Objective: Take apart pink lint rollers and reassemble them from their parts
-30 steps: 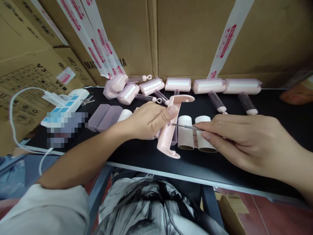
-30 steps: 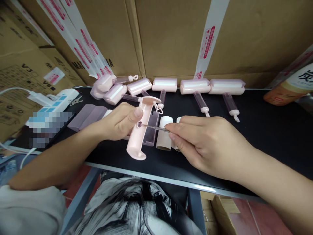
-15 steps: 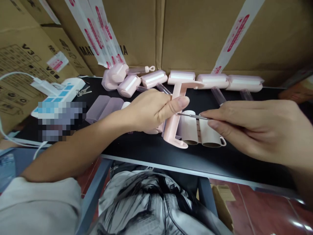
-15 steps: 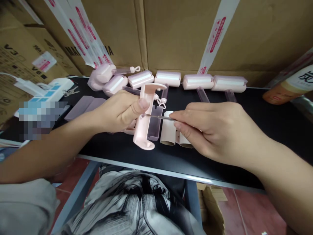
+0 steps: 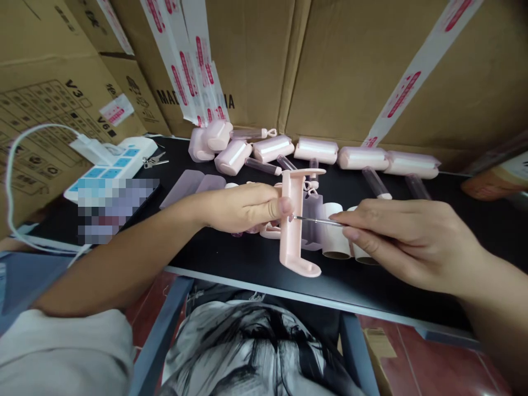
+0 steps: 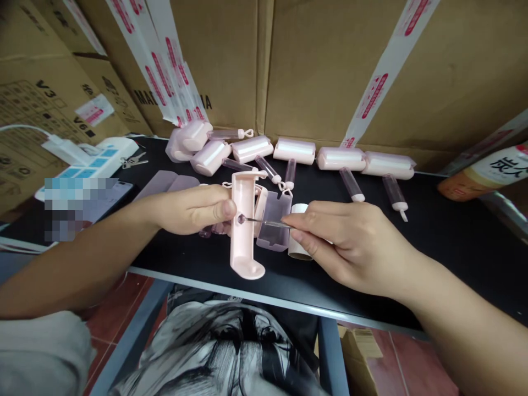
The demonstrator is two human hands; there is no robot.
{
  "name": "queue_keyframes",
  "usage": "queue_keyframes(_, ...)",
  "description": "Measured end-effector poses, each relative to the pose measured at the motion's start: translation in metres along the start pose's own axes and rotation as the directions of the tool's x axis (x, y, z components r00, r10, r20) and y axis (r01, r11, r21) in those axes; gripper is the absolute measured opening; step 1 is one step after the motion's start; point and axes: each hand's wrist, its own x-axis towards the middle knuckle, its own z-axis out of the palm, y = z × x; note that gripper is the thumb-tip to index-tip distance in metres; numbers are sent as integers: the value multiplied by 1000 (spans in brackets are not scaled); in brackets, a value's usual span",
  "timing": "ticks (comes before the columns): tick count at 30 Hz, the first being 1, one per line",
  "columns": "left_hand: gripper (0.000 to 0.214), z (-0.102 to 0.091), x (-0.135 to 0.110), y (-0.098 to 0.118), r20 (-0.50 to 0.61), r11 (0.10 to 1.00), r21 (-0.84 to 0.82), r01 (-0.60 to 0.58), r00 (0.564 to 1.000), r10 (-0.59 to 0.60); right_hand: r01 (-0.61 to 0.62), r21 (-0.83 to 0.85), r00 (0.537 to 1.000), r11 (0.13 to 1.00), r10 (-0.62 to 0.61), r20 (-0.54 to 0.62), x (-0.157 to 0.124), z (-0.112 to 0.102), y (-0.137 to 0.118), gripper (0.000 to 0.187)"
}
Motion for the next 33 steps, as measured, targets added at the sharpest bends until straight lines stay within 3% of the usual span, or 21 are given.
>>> queue_keyframes(8,72,7,-1,5,-45,990,119,70,997,-65,42,-75,999,996,-40,25,-2,-2,-10,31)
queue_keyframes(13,69,9,0,3,-69,993,108,47,997,-40,41,-74,999,996,-39,26,-7,1,-8,28)
queue_keyframes(20,66,7,2,0,-73,994,105,1,997,7,28,-198,999,980,-35,-33,-13,10,-4,26)
queue_keyframes(33,77,9,5,-6,-73,994,-112,18,997,-26,71,10,989,997,-69,-133,-11,23,10,32)
